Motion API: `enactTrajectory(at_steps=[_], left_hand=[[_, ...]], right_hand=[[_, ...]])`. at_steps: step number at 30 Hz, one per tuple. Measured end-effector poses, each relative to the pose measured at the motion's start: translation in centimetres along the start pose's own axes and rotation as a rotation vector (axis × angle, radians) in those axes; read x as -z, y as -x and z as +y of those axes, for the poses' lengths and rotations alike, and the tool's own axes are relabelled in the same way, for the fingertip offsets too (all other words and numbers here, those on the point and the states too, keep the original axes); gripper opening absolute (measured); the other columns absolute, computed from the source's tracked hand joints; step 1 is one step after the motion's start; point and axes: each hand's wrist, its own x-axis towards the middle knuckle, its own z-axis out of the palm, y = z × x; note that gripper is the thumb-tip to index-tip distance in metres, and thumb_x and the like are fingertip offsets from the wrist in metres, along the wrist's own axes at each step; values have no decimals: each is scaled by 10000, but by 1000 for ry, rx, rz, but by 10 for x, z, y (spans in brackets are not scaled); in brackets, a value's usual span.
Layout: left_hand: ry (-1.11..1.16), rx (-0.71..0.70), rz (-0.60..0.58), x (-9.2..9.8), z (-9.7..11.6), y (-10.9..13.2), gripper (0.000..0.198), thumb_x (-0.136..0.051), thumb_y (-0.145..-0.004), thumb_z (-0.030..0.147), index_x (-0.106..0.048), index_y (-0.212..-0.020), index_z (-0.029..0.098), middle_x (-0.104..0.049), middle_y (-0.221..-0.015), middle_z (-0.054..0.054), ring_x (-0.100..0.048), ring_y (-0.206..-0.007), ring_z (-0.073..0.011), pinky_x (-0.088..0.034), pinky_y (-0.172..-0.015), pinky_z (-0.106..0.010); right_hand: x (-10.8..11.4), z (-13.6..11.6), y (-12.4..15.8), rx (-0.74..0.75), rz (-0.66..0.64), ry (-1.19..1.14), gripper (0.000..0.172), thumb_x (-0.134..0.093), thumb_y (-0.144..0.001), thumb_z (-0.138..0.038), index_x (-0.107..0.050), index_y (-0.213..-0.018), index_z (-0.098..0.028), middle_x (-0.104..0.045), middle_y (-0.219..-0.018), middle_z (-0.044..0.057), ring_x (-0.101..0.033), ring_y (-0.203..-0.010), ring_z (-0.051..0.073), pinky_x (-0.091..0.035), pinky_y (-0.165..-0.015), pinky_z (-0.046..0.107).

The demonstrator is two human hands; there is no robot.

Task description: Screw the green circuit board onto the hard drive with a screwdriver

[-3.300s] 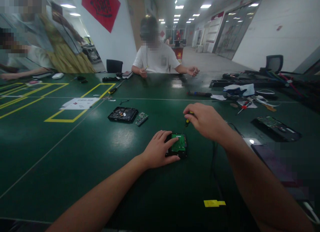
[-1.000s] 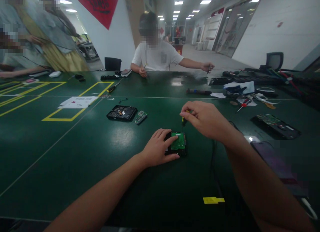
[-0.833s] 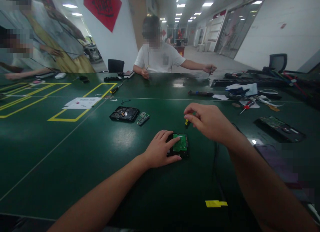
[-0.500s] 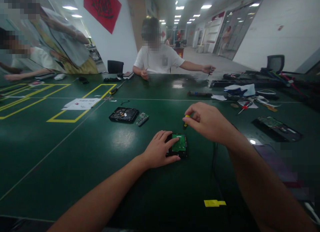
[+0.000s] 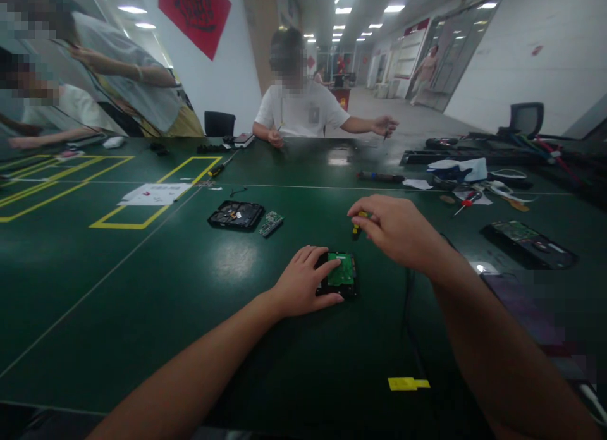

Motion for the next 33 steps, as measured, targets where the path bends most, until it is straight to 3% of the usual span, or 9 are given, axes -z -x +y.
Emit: enactTrajectory(at_steps=[3,7,13,17,23,29,33], left_hand=[[-2,3,-3,1,0,0,785,-645,-930,731,-539,-1536,243,-453,-1562,-174,-441,-1438,-405,-349,-1230,-622],[-5,8,-6,2,1,0,784,-648,-927,729,-545,-1532,240,-453,-1566,-174,-435,-1444,-411,-347,-1230,-624],[-4,7,-6,2,2,0,782,-654,-924,726,-536,-1535,253,-454,-1564,-166,-435,-1442,-405,-356,-1225,-622],[-3,6,-1,1,1,0,777,-645,-927,732,-550,-1522,243,-459,-1557,-173,-440,-1438,-405,-356,-1226,-619],[-2,9,-10,0,0,0,784,-647,-927,730,-522,-1545,263,-451,-1571,-161,-432,-1443,-407,-358,-1219,-627],[11,8,-12,1,0,0,790,-661,-919,727,-527,-1542,260,-442,-1581,-167,-434,-1439,-411,-352,-1221,-629],[21,5,-4,2,1,0,781,-674,-917,711,-520,-1543,270,-454,-1572,-160,-436,-1435,-410,-353,-1217,-635]], right_hand=[[0,-1,0,-23,-1,9,250,-544,-973,-163,-728,-1142,-151,-779,-1112,111,-699,-973,243,-479,-857,351],[-4,-3,0,-61,17,66,216,-557,-956,-172,-731,-1079,-137,-758,-1084,141,-682,-976,267,-488,-887,379],[-5,0,-2,-25,-26,69,178,-554,-1014,-232,-726,-1020,-183,-735,-1006,106,-663,-937,254,-476,-867,377],[-2,-1,-1,-23,-41,59,171,-560,-998,-167,-716,-1069,-171,-748,-1087,110,-676,-990,252,-467,-899,372],[-1,-3,0,-104,-29,114,177,-654,-990,-316,-696,-1047,-154,-744,-1049,127,-665,-911,272,-463,-810,385],[1,-3,1,-16,-34,39,139,-624,-984,-207,-729,-1063,-163,-759,-1067,105,-675,-953,245,-464,-861,360],[-2,-1,-1,22,-6,6,196,-583,-1023,-261,-762,-1014,-184,-769,-1032,96,-676,-973,242,-467,-890,357]])
